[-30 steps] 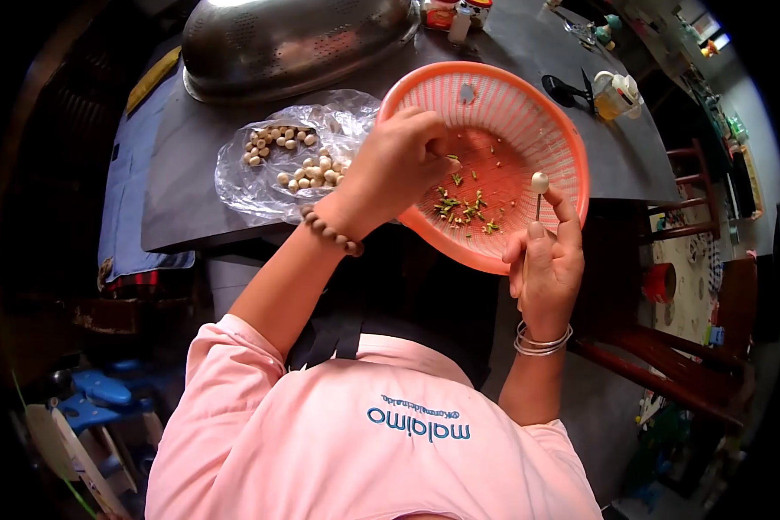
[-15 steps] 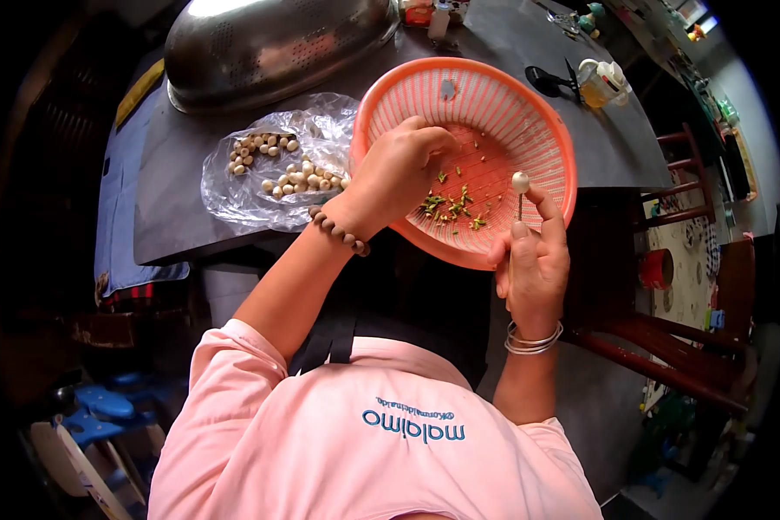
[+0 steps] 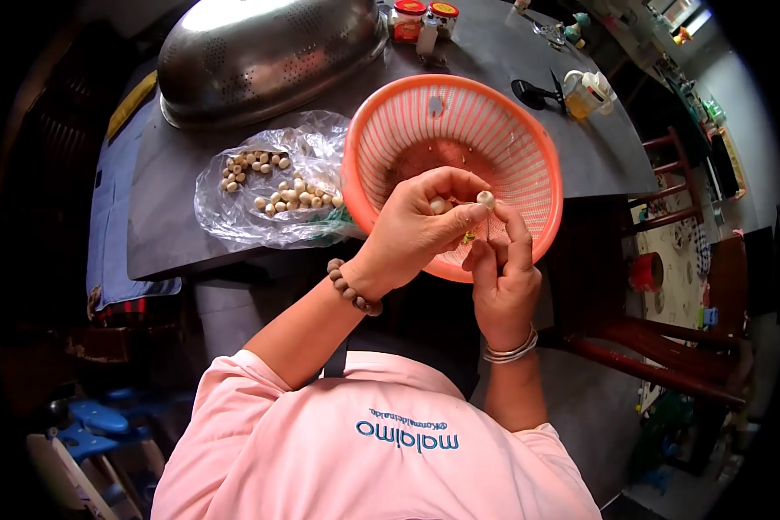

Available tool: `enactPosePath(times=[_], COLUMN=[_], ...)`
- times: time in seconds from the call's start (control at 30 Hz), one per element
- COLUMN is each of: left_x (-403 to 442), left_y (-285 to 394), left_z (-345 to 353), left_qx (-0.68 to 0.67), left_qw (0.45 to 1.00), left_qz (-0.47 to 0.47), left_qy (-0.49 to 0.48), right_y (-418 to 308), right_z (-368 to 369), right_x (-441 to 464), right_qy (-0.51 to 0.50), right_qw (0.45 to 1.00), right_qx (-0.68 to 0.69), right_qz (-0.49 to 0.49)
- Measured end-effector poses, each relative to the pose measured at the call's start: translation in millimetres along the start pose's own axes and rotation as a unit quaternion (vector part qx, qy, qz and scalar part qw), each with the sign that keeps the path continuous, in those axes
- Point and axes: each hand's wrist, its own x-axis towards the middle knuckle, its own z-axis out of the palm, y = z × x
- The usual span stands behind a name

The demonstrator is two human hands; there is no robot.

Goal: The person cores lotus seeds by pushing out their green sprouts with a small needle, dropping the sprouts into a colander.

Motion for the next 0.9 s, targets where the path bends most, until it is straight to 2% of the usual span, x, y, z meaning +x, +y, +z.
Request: enactPosePath(times=[0.1, 0.4, 0.67, 0.8, 0.9], left_x=[-2.1, -3.0, 0.6, -2.2, -4.8], left_y=[3.1, 0.3, -4.5, -4.5, -3.0], left_z=[3.0, 7.1, 9.1, 9.0, 12.0], left_qx=[-0.028, 0.015, 0.104, 0.048, 0.009], left_qw=[0.999, 1.0, 0.993, 0.997, 0.997], left_qz=[-0.009, 0.001, 0.054, 0.03, 0.021], left_qy=[0.017, 0.022, 0.036, 0.055, 0.071], right_y=[1.4, 0.0, -1.2, -4.7, -0.2], right_z=[2.9, 3.8, 5.1, 2.8, 6.1], right_x=[-0.2, -0.9, 0.5, 4.1, 1.7], right_qy=[0.008, -0.002, 0.008, -0.03, -0.022], right_qw=[1.0, 1.0, 1.0, 1.0, 1.0], right_qx=[0.002, 0.02, -0.016, -0.01, 0.006], right_qz=[-0.011, 0.001, -0.01, -0.001, -0.011])
